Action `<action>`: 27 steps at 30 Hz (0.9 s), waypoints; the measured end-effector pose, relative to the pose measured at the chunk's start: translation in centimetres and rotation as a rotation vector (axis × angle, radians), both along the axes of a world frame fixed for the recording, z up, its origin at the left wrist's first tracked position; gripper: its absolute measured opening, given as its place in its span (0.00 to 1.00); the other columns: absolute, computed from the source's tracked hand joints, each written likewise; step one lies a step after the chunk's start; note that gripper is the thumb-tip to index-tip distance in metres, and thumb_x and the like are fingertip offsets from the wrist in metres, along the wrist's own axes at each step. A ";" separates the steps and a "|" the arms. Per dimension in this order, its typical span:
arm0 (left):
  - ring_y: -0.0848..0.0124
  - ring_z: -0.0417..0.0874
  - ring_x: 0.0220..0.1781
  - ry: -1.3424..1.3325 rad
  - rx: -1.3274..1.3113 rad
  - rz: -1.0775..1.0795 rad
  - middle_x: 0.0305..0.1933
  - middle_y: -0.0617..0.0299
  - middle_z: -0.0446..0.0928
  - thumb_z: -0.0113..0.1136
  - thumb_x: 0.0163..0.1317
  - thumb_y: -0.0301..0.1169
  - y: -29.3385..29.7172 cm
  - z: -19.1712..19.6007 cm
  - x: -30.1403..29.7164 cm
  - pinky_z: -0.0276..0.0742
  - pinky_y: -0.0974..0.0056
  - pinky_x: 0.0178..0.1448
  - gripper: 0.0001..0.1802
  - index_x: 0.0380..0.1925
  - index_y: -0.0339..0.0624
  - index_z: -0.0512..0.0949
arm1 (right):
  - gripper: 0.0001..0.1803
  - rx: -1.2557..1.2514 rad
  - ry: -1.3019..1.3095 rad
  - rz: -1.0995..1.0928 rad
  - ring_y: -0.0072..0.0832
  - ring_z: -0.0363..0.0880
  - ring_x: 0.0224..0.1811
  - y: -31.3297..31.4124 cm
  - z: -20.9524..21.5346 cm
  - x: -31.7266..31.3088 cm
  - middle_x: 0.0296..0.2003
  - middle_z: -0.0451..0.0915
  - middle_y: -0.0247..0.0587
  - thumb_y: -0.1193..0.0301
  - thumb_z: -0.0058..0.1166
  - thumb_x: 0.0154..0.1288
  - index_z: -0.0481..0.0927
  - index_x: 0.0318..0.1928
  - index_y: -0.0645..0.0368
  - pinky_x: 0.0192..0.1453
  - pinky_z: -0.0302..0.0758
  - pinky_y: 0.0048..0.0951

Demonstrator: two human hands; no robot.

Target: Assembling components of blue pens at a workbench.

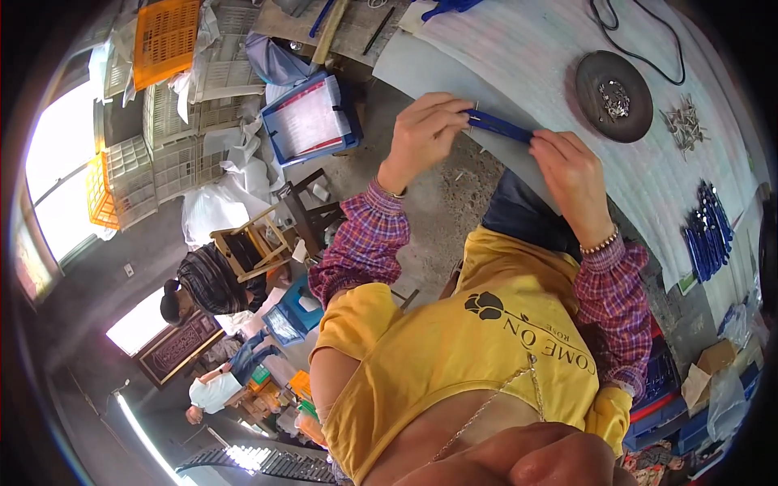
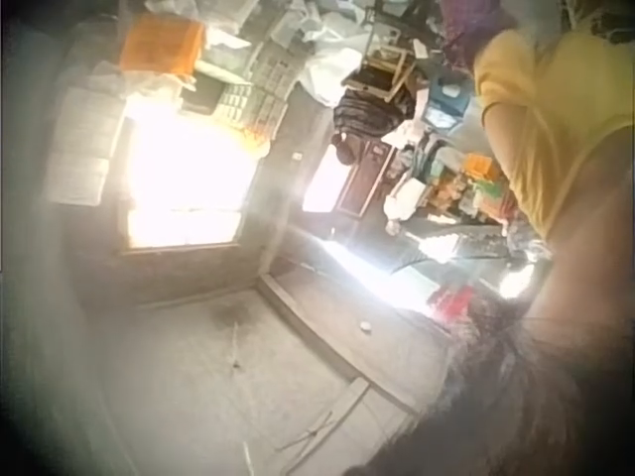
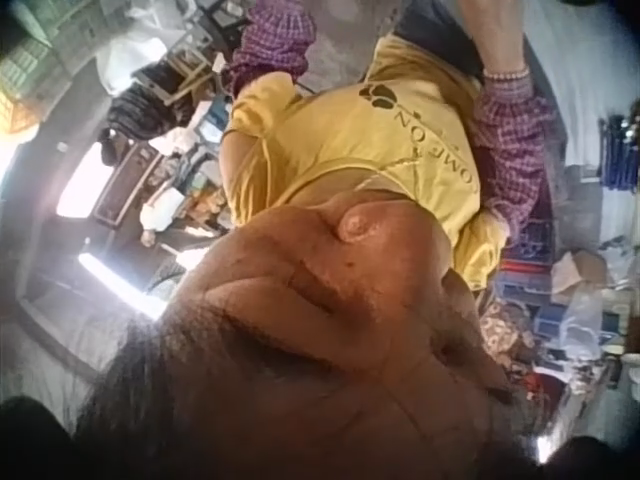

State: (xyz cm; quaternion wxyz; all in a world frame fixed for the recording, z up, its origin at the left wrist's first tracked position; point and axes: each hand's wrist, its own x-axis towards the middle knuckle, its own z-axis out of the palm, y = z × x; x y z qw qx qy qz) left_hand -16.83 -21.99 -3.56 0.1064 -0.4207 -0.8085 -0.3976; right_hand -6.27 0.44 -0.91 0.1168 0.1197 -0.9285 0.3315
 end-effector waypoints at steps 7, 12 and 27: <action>0.63 0.81 0.39 -0.055 0.097 -0.083 0.35 0.61 0.82 0.60 0.40 0.17 3.9 -0.5 2.1 0.78 0.62 0.41 0.07 0.22 0.38 0.78 | 0.07 0.040 -0.033 -0.109 0.38 0.77 0.37 2.2 0.9 3.1 0.37 0.80 0.42 0.80 0.57 0.51 0.79 0.34 0.66 0.40 0.75 0.34; 0.62 0.81 0.38 -0.039 0.115 -0.134 0.35 0.59 0.83 0.61 0.41 0.15 4.8 -0.4 2.5 0.78 0.65 0.38 0.08 0.23 0.36 0.78 | 0.06 0.041 -0.058 -0.149 0.37 0.78 0.36 2.7 1.2 4.2 0.37 0.80 0.42 0.80 0.57 0.52 0.79 0.33 0.66 0.40 0.75 0.33; 0.63 0.80 0.40 -0.130 0.063 -0.087 0.35 0.62 0.82 0.63 0.41 0.18 3.0 -0.3 1.7 0.77 0.62 0.41 0.07 0.24 0.38 0.78 | 0.08 0.028 -0.012 -0.171 0.37 0.78 0.37 1.0 0.5 3.5 0.37 0.80 0.40 0.81 0.58 0.50 0.78 0.34 0.64 0.40 0.76 0.33</action>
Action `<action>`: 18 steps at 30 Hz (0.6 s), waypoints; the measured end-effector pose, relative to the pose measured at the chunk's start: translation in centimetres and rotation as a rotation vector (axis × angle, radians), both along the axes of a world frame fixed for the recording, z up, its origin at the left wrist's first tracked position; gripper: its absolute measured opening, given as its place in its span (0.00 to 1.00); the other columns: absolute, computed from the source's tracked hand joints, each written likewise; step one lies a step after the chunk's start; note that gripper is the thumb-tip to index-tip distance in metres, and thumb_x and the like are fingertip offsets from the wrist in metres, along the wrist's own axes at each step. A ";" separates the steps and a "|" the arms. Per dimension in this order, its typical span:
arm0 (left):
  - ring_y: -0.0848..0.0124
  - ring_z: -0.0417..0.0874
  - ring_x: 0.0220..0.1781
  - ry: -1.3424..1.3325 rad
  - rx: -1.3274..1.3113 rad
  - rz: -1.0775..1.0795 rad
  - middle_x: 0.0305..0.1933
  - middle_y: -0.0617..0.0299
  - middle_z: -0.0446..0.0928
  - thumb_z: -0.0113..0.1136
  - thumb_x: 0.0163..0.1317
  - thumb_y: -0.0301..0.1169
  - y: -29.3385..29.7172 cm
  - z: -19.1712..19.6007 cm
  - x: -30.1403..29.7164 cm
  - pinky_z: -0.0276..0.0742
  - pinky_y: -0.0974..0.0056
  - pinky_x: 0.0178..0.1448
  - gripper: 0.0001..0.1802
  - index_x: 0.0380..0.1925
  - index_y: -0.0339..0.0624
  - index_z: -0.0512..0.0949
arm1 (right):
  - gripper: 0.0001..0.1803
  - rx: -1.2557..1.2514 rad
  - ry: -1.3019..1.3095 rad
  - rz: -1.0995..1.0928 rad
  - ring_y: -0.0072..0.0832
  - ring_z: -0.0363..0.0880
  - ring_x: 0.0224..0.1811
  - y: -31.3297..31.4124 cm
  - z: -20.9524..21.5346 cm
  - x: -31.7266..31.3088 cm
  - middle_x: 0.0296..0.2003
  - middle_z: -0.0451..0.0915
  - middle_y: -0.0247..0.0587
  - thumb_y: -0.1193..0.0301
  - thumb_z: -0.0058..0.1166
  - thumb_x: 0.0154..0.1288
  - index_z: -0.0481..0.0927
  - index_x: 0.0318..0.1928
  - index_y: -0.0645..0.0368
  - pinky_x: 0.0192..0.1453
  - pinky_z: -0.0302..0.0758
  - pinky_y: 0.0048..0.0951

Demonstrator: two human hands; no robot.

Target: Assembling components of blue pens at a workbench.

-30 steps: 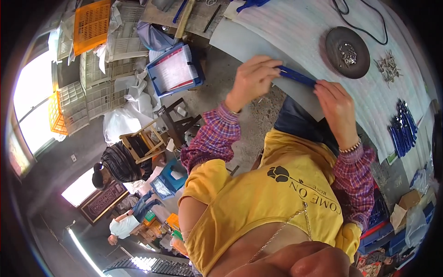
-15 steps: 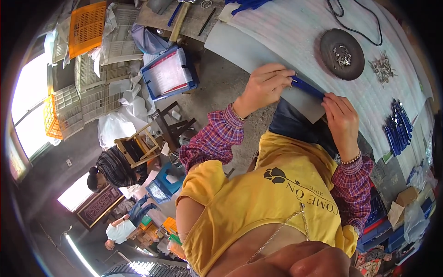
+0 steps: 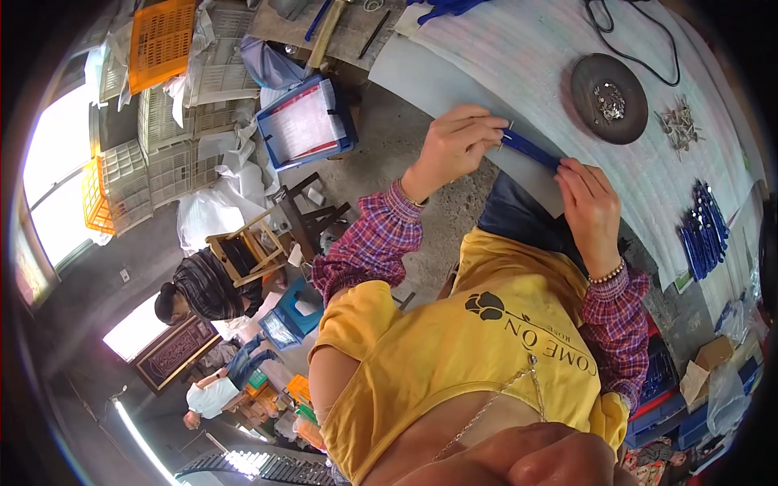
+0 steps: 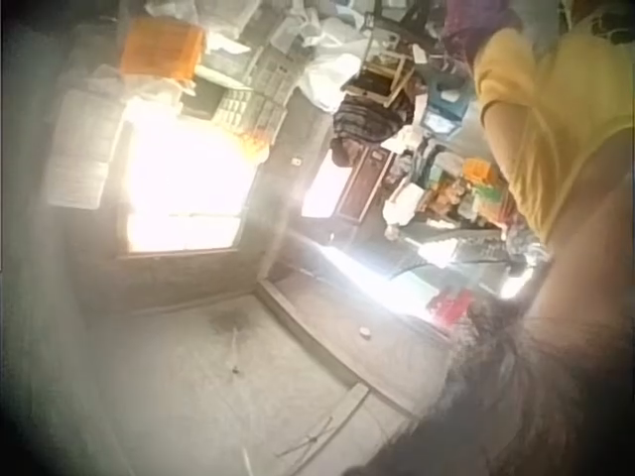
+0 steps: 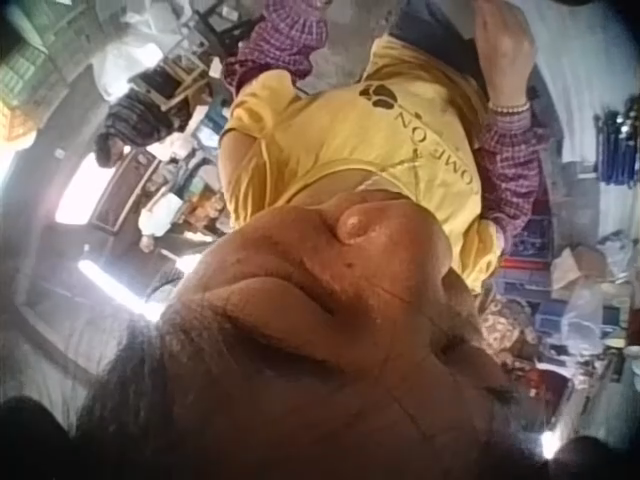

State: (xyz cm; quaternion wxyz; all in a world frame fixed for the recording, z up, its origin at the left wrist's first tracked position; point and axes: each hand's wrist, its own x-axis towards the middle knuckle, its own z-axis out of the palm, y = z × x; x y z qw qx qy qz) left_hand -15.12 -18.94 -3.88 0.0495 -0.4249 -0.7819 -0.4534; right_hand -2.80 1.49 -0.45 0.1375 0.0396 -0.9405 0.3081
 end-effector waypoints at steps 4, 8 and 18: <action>0.63 0.80 0.42 -0.044 -0.053 -0.017 0.38 0.62 0.82 0.61 0.45 0.17 0.1 1.3 0.1 0.77 0.65 0.40 0.09 0.29 0.39 0.80 | 0.07 -0.021 0.012 -0.013 0.36 0.78 0.36 -0.1 -0.1 -0.1 0.36 0.80 0.40 0.81 0.58 0.50 0.78 0.33 0.64 0.40 0.76 0.33; 0.64 0.80 0.42 -0.004 -0.108 -0.025 0.40 0.62 0.81 0.59 0.48 0.17 0.1 1.9 0.3 0.76 0.65 0.43 0.11 0.33 0.39 0.79 | 0.07 -0.054 0.019 -0.008 0.37 0.78 0.35 0.1 0.0 -0.1 0.35 0.81 0.40 0.81 0.59 0.49 0.78 0.32 0.63 0.39 0.76 0.33; 0.75 0.79 0.37 -0.917 0.344 -0.265 0.33 0.60 0.78 0.50 0.51 0.13 7.7 5.6 1.0 0.76 0.72 0.43 0.09 0.31 0.30 0.76 | 0.25 -0.704 -0.210 -0.297 0.24 0.77 0.31 0.9 2.3 5.4 0.33 0.79 0.41 0.81 0.62 0.47 0.77 0.50 0.61 0.36 0.73 0.22</action>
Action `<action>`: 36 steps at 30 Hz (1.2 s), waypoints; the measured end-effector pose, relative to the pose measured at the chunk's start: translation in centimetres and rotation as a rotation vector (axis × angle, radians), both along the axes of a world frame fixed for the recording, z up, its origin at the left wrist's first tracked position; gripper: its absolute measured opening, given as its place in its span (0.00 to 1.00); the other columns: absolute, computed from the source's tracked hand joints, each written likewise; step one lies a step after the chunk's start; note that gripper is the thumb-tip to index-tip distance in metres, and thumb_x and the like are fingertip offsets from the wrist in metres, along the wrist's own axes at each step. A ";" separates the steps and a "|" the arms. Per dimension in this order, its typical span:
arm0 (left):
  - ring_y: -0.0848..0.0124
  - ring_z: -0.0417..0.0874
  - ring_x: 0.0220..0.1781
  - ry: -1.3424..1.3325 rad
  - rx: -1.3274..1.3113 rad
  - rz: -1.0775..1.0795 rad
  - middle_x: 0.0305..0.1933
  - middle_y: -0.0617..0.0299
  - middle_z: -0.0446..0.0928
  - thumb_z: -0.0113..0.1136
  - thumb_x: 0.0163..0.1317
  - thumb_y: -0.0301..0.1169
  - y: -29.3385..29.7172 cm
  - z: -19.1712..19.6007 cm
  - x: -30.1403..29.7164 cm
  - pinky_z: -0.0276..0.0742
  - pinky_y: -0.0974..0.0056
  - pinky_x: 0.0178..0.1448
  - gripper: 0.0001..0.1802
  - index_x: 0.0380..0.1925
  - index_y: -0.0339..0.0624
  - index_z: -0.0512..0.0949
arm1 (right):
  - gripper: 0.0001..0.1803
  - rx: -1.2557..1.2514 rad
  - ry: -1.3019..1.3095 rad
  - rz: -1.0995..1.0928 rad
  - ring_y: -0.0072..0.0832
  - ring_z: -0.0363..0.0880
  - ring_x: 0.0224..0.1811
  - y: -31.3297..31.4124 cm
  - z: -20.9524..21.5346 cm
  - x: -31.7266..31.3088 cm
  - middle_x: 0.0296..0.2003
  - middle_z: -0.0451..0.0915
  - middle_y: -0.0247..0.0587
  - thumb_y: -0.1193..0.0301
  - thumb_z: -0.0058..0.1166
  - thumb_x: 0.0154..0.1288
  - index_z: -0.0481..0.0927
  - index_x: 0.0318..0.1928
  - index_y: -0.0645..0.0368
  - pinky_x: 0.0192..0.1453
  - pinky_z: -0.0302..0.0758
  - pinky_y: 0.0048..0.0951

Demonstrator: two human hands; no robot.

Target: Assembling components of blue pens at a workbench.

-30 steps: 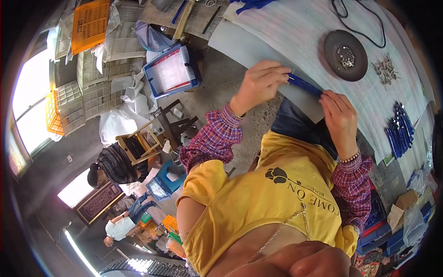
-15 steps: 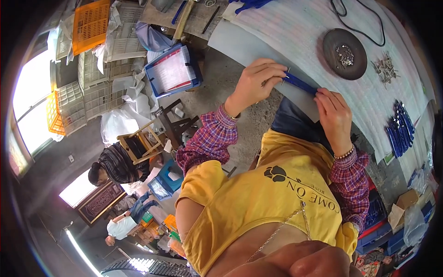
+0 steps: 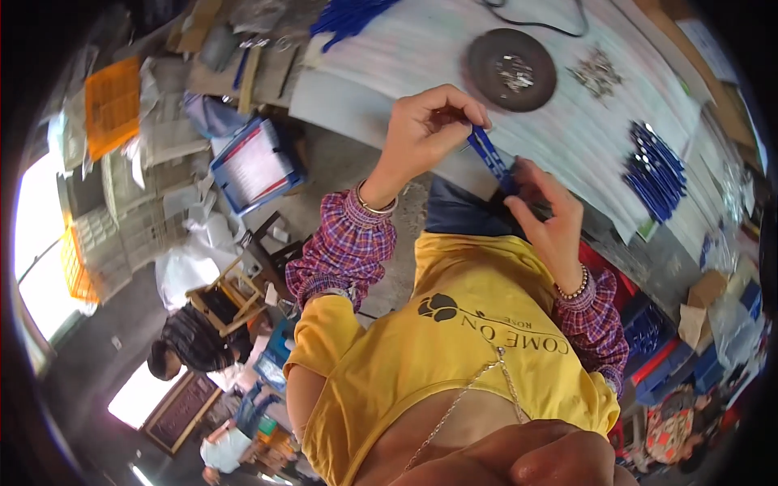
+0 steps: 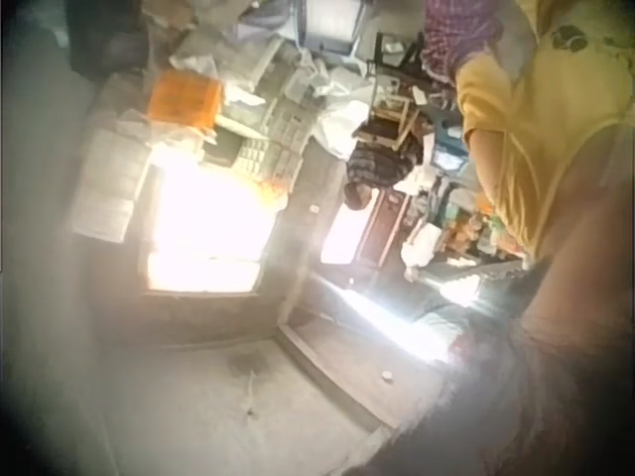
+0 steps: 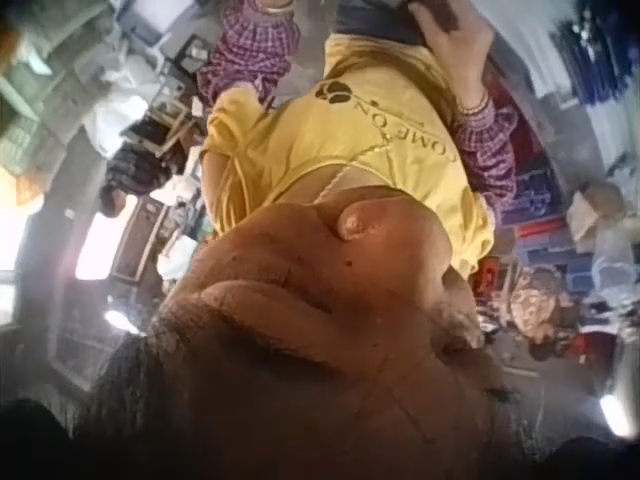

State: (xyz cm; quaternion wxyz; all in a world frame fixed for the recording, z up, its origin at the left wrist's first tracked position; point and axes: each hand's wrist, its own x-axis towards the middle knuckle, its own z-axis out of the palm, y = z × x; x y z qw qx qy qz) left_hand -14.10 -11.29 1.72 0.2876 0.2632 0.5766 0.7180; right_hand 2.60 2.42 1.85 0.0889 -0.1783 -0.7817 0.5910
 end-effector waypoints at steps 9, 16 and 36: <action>0.73 0.77 0.48 0.030 0.009 -0.248 0.44 0.57 0.76 0.54 0.57 0.16 7.6 0.0 1.9 0.73 0.70 0.52 0.15 0.46 0.32 0.71 | 0.15 -0.891 -0.132 0.033 0.21 0.76 0.38 2.3 -0.7 1.5 0.39 0.78 0.38 0.74 0.45 0.68 0.71 0.52 0.68 0.46 0.71 0.20; 0.72 0.77 0.48 -0.050 -0.136 -0.212 0.44 0.55 0.77 0.54 0.59 0.20 8.1 -0.6 3.6 0.74 0.70 0.50 0.19 0.51 0.33 0.69 | 0.14 -0.797 0.016 -0.264 0.21 0.76 0.34 6.0 0.2 1.3 0.36 0.78 0.35 0.72 0.47 0.67 0.73 0.49 0.67 0.35 0.66 0.16; 0.76 0.77 0.38 -0.055 -0.132 -0.173 0.39 0.60 0.76 0.65 0.51 0.24 8.0 -1.4 5.2 0.75 0.71 0.42 0.19 0.44 0.32 0.74 | 0.10 -0.708 -0.052 -0.139 0.17 0.76 0.32 3.3 0.0 1.7 0.33 0.80 0.34 0.73 0.48 0.66 0.76 0.44 0.66 0.31 0.63 0.14</action>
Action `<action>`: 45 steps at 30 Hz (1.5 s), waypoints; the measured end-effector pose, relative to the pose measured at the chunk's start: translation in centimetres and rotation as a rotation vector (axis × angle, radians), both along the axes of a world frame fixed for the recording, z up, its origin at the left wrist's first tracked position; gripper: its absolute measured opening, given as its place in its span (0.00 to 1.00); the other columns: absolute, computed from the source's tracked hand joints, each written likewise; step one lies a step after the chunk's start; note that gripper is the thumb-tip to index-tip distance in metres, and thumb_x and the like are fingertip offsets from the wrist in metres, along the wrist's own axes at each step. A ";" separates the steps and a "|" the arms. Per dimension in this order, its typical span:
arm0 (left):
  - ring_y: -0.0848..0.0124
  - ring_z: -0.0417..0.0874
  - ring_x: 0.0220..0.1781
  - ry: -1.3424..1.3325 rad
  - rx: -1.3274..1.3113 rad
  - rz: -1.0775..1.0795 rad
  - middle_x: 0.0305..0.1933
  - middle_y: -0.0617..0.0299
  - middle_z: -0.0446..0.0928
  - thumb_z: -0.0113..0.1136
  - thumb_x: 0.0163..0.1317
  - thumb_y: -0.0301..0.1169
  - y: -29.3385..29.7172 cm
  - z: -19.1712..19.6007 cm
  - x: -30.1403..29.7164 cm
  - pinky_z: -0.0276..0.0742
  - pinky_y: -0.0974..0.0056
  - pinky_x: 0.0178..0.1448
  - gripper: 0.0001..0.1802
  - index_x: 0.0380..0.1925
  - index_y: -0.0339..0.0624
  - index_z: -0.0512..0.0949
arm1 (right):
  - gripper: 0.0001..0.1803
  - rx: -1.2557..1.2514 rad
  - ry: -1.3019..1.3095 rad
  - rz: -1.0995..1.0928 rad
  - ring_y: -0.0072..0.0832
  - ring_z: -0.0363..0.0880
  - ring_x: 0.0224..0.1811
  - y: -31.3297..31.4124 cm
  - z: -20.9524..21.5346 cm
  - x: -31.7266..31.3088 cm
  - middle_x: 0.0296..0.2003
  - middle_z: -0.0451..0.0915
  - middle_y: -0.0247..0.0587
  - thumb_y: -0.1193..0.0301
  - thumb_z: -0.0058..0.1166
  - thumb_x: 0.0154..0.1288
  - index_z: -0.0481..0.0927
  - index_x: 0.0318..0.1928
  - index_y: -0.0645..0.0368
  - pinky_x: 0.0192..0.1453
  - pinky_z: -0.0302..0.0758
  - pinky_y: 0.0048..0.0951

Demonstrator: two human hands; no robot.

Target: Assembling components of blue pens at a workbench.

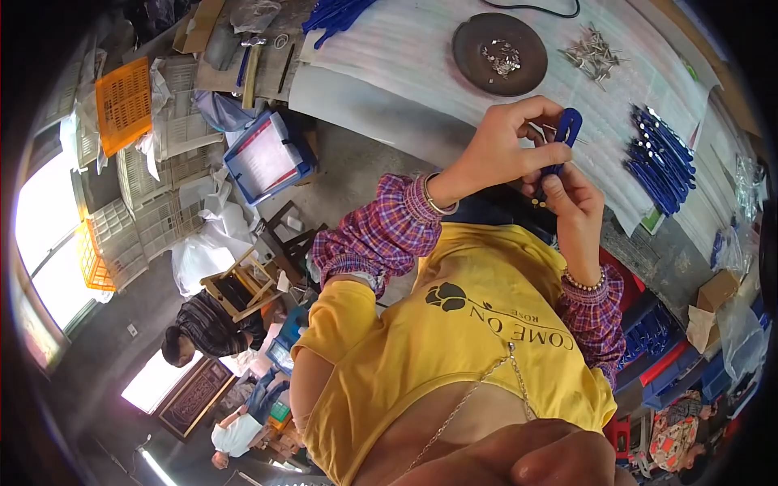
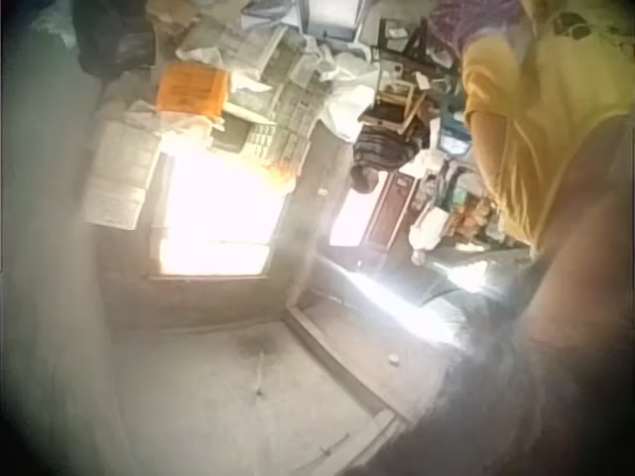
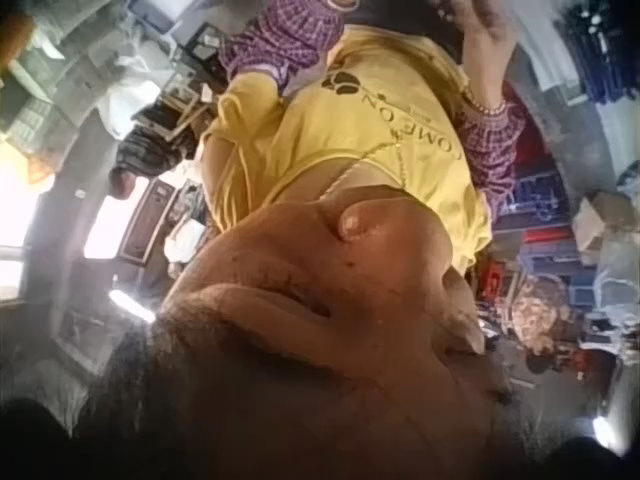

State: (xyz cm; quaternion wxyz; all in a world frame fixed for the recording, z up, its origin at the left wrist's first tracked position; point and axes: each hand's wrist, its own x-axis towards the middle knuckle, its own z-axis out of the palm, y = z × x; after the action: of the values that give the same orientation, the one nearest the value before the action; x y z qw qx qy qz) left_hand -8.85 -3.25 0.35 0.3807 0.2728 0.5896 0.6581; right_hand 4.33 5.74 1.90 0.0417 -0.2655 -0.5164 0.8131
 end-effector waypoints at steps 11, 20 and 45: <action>0.81 0.72 0.26 0.000 -0.317 -0.146 0.23 0.65 0.74 0.64 0.54 0.31 -0.9 0.8 -0.7 0.69 0.74 0.28 0.11 0.25 0.32 0.76 | 0.10 -0.067 0.004 0.072 0.21 0.76 0.34 -0.9 -0.4 0.0 0.34 0.79 0.38 0.73 0.48 0.67 0.75 0.42 0.68 0.42 0.72 0.20; 0.79 0.73 0.16 -0.002 -0.150 -0.081 0.17 0.64 0.73 0.67 0.52 0.34 -0.6 -0.3 -0.7 0.67 0.72 0.19 0.14 0.19 0.34 0.75 | 0.10 -0.071 -0.012 0.072 0.20 0.77 0.33 -0.6 -0.7 0.4 0.34 0.79 0.37 0.72 0.49 0.66 0.76 0.42 0.68 0.39 0.72 0.19; 0.84 0.72 0.25 -0.019 -0.151 -0.029 0.25 0.70 0.73 0.66 0.55 0.33 -1.0 -0.1 0.0 0.69 0.75 0.26 0.12 0.27 0.34 0.77 | 0.10 -0.120 0.002 0.070 0.20 0.76 0.34 -0.9 -1.4 0.9 0.35 0.80 0.39 0.72 0.49 0.66 0.76 0.42 0.68 0.40 0.72 0.19</action>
State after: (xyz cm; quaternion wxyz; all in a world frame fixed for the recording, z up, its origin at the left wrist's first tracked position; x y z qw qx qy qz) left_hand -8.86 -4.27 0.20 0.4153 0.2454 0.6300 0.6086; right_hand 5.20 4.83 0.48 -0.0019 -0.2485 -0.4758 0.8437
